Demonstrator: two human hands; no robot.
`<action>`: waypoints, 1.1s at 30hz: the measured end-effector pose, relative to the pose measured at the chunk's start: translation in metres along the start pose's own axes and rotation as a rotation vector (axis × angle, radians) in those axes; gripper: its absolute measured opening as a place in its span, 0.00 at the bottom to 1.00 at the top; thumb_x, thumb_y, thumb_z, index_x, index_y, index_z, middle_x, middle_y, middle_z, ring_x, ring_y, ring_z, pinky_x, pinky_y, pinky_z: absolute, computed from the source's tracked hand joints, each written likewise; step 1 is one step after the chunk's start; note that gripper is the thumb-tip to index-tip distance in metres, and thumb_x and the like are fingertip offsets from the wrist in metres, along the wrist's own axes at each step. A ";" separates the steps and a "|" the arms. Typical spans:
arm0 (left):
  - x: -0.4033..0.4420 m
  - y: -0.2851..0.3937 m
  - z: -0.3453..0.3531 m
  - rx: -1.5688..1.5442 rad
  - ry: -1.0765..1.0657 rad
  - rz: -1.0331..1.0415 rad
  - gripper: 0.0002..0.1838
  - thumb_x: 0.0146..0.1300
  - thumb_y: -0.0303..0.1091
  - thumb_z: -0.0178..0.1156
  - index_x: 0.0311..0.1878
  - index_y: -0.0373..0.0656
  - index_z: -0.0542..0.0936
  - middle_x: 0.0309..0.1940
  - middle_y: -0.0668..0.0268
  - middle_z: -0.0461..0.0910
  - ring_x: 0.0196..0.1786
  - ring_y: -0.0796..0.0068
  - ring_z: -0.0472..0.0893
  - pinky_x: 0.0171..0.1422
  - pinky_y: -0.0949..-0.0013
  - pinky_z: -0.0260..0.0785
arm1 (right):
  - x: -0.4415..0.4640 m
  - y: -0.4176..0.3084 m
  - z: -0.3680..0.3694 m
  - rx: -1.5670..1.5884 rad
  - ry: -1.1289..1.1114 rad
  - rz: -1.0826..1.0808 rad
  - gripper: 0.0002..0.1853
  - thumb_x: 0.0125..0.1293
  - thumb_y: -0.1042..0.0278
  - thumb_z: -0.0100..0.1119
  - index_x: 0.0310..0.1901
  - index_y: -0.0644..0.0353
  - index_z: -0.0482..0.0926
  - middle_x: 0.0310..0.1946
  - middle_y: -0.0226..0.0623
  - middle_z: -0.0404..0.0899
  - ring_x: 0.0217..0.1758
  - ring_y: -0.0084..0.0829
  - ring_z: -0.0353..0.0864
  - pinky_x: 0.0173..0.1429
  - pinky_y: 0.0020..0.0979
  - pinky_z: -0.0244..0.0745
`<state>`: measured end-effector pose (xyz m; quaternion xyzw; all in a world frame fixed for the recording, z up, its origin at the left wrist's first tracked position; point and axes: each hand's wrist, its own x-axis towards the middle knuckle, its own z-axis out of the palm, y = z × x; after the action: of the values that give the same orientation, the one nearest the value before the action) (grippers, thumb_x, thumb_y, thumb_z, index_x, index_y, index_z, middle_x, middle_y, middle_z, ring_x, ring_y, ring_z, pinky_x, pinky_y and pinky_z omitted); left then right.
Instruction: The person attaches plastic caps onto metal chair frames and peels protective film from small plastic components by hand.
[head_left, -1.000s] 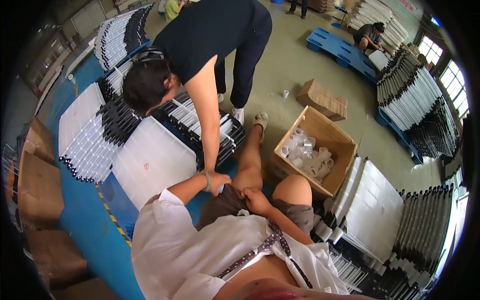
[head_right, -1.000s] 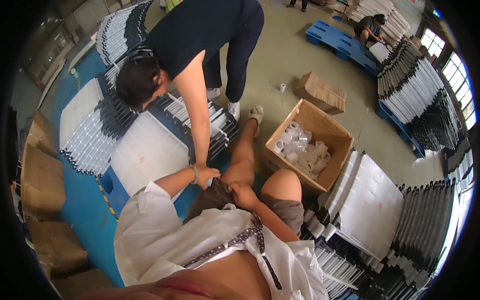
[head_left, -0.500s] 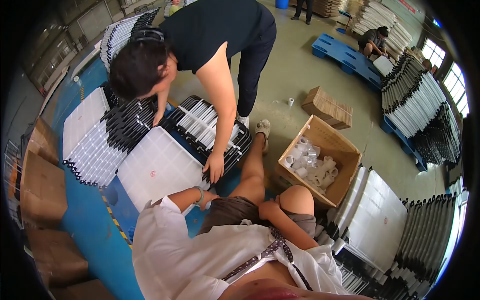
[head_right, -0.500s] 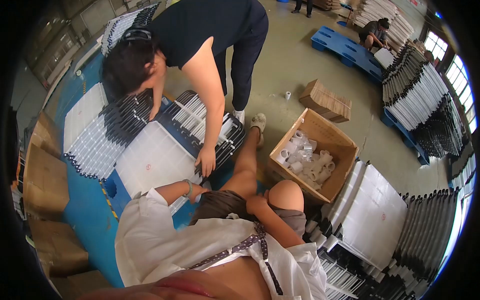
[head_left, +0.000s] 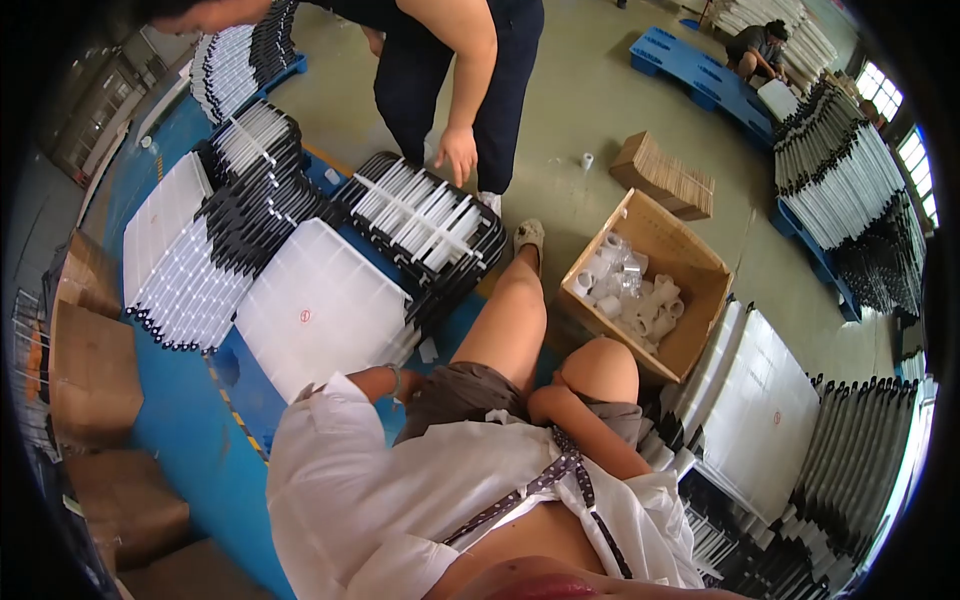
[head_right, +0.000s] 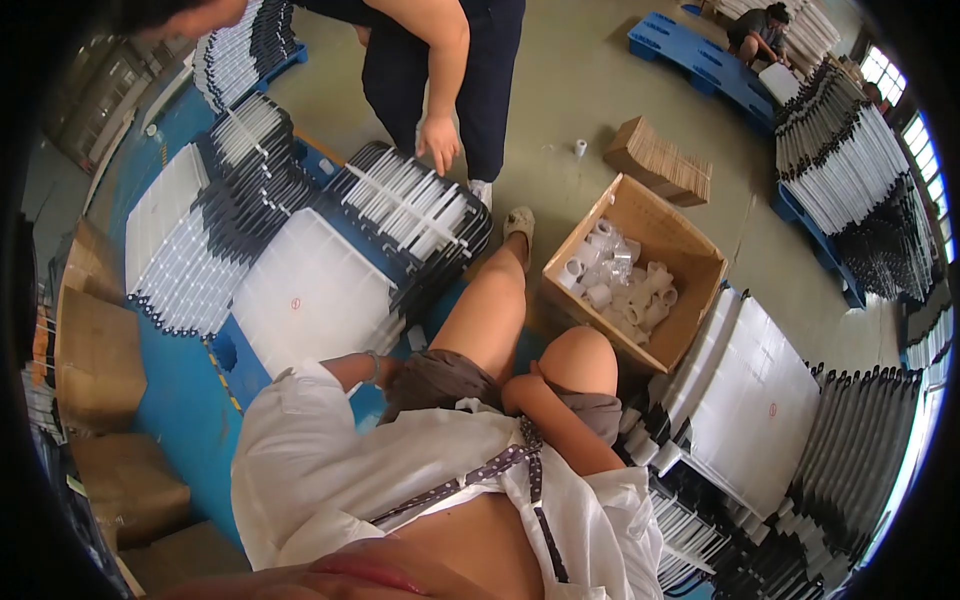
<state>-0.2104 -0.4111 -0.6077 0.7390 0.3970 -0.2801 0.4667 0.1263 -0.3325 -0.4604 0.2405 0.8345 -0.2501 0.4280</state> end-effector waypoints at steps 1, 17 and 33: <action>-0.009 -0.008 0.014 -0.133 0.042 0.008 0.40 0.34 0.39 0.73 0.57 0.44 0.71 0.45 0.56 0.79 0.48 0.61 0.79 0.49 0.63 0.72 | -0.010 -0.004 -0.002 -0.026 -0.020 -0.012 0.16 0.52 0.65 0.52 0.42 0.54 0.83 0.47 0.44 0.79 0.54 0.40 0.76 0.66 0.59 0.47; -0.106 0.045 0.006 -0.531 0.545 0.206 0.38 0.38 0.27 0.68 0.58 0.44 0.68 0.50 0.58 0.75 0.51 0.67 0.75 0.54 0.66 0.68 | -0.041 -0.009 0.021 0.615 0.821 -1.022 0.08 0.45 0.73 0.61 0.19 0.67 0.73 0.28 0.44 0.74 0.38 0.47 0.73 0.47 0.38 0.68; -0.077 0.168 -0.100 -1.542 1.560 0.559 0.39 0.50 0.20 0.51 0.67 0.49 0.53 0.62 0.48 0.64 0.59 0.58 0.70 0.53 0.62 0.71 | -0.023 -0.025 -0.029 0.672 1.637 -0.394 0.34 0.44 0.61 0.64 0.56 0.60 0.68 0.57 0.46 0.65 0.63 0.53 0.59 0.66 0.49 0.52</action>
<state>-0.1046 -0.3863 -0.4279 0.2898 0.4673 0.6911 0.4690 0.1053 -0.3371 -0.4214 0.3081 0.7871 -0.2999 -0.4423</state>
